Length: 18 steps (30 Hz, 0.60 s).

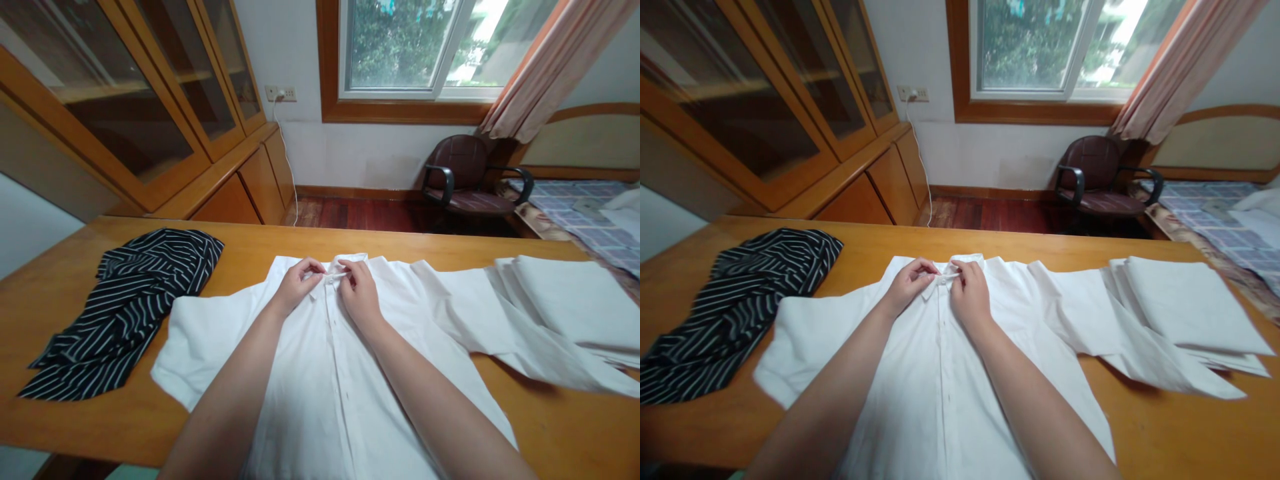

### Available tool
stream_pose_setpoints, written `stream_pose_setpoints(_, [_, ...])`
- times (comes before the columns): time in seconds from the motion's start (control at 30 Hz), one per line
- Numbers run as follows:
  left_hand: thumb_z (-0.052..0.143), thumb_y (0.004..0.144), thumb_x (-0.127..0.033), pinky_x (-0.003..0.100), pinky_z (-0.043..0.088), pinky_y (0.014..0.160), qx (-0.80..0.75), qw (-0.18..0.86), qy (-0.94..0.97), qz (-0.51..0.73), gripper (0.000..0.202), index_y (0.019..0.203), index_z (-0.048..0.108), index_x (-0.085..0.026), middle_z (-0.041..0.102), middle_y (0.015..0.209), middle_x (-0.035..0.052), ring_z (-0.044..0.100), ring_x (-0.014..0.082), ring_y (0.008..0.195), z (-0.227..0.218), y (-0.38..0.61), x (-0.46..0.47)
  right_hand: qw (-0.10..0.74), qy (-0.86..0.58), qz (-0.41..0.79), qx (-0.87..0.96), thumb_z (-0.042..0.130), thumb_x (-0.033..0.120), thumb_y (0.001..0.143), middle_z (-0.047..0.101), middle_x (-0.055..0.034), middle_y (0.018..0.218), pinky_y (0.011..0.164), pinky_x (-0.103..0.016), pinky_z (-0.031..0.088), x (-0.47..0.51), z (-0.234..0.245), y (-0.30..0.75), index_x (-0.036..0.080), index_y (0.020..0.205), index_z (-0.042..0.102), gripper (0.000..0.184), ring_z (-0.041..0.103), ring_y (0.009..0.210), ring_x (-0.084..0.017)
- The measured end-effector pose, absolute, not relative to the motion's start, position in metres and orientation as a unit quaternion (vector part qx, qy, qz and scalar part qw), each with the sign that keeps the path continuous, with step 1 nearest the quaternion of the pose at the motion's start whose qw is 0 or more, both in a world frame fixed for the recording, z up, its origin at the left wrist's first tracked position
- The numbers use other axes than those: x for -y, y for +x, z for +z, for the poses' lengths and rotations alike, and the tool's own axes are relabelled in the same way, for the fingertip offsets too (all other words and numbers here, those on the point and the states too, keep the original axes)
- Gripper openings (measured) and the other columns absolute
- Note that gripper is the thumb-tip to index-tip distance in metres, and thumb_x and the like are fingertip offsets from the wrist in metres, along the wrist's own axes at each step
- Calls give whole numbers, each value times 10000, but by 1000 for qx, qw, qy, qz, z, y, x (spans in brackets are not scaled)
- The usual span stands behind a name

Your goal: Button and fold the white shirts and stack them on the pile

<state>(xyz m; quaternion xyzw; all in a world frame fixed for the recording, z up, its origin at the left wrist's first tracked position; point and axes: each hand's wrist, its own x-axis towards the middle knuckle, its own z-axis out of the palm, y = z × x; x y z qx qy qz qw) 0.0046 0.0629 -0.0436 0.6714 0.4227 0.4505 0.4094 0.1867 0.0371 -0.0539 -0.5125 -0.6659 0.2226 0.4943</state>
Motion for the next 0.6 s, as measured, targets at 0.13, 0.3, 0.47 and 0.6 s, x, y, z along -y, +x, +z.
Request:
stream_pose_setpoints(0.13, [583, 882, -261, 358, 483, 896, -464, 286, 736, 401, 99, 920, 651, -200, 688, 901, 38, 633, 208, 897, -49, 3, -66, 476, -548, 172, 666, 459, 93, 789, 597, -89, 994, 877, -383, 515, -44, -59, 196, 169, 1170, 616, 419, 580, 929, -233])
stream_pose_setpoints(0.3, [569, 937, -304, 429, 415, 996, -508, 105, 801, 299, 131, 954, 668, -220, 693, 934, 41, 589, 240, 956, -55, 0, -70, 453, -579, 119, 668, 491, 136, 812, 551, -146, 1140, 959, -421, 503, -56, -67, 216, 145, 1295, 549, 486, 576, 999, -256])
stream_pose_setpoints(0.47, [549, 973, -359, 408, 438, 971, -504, 82, 818, 265, 218, 1092, 678, -229, 666, 1047, 55, 556, 247, 1031, -55, -6, -70, 386, -601, 93, 694, 509, 177, 848, 553, -192, 1261, 1042, -426, 461, -62, -72, 229, 108, 1359, 505, 515, 551, 1160, -286])
stream_pose_setpoints(0.6, [549, 978, -428, 415, 433, 1009, -500, 74, 827, 247, 314, 1219, 656, -258, 626, 1110, 60, 535, 251, 1100, -58, -9, -70, 264, -631, 61, 727, 487, 288, 939, 581, -190, 1360, 1096, -454, 400, -60, -72, 227, 98, 1425, 475, 521, 511, 1264, -315])
